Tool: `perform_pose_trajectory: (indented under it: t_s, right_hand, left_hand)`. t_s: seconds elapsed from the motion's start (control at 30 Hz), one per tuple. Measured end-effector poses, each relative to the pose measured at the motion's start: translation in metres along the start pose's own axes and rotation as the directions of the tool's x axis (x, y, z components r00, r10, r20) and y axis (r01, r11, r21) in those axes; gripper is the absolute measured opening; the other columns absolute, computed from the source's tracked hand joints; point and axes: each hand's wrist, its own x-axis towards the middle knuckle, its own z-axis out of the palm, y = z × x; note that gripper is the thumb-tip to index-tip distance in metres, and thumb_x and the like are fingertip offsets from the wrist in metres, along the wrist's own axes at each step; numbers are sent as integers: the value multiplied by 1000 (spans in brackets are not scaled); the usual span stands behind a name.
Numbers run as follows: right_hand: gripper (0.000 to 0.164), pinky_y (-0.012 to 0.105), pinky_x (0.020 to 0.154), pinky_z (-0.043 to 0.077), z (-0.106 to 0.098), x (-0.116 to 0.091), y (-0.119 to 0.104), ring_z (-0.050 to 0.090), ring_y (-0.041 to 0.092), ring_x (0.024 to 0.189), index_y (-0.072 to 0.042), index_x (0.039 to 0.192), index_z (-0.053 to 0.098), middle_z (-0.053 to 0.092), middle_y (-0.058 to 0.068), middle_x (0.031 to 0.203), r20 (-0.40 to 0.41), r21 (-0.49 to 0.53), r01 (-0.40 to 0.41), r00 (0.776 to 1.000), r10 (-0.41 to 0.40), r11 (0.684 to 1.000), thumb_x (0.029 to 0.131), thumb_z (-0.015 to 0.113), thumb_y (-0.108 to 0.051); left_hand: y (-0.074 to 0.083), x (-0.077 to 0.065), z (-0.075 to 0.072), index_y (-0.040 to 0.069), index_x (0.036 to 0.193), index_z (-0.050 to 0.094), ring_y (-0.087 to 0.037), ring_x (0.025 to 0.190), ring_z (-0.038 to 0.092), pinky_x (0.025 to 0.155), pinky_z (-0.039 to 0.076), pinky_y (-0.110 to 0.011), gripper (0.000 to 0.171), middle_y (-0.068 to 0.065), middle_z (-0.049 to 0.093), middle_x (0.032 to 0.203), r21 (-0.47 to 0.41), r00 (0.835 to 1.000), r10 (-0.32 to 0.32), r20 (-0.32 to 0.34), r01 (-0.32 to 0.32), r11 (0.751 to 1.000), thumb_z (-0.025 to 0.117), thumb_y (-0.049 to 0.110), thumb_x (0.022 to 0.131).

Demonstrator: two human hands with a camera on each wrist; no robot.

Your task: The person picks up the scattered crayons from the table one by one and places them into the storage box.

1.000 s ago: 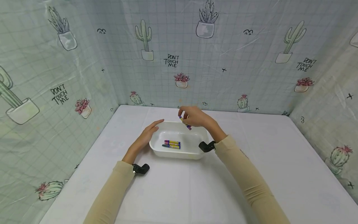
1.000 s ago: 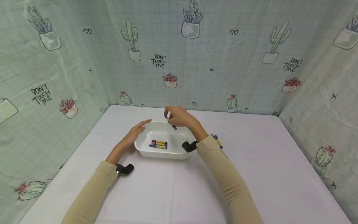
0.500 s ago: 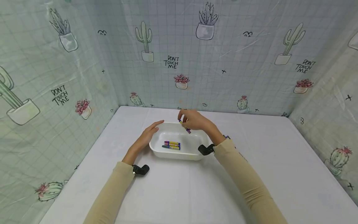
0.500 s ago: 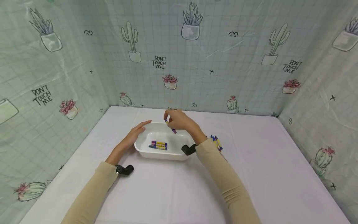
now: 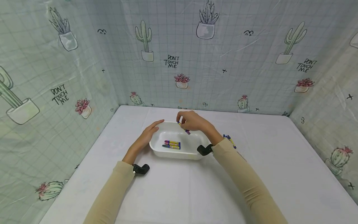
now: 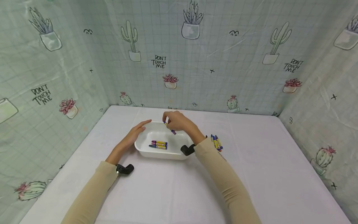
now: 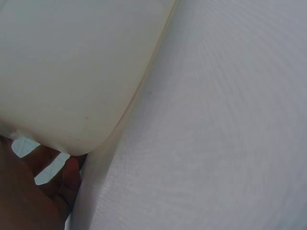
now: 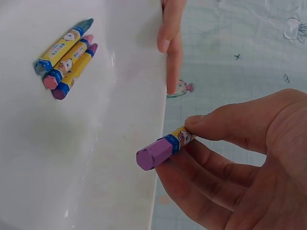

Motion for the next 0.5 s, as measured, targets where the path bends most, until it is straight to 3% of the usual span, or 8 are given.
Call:
perform_pose_trajectory:
  t_s: [0.37,0.5]
  right_hand:
    - [29,25,67,58,8,15,-2,66,19,74,-8,126,67,72,13,112,88,-64,36,996,-31,997,97,67,-6]
    - [30,24,65,56,12,23,-5,65,19,72,-9,126,68,71,11,106,123,-105,69,991,-56,992,96,67,-6]
  left_hand:
    - [2,-3,2,29,162,36,-37,145,46,115,42,-57,49,-10,35,168,-5,1000,6,3,-6,1000,31,30,114]
    - [3,-5,3,29,161,38,-36,151,39,120,36,-59,48,-8,32,170,16,1000,6,-9,-6,1000,31,29,113]
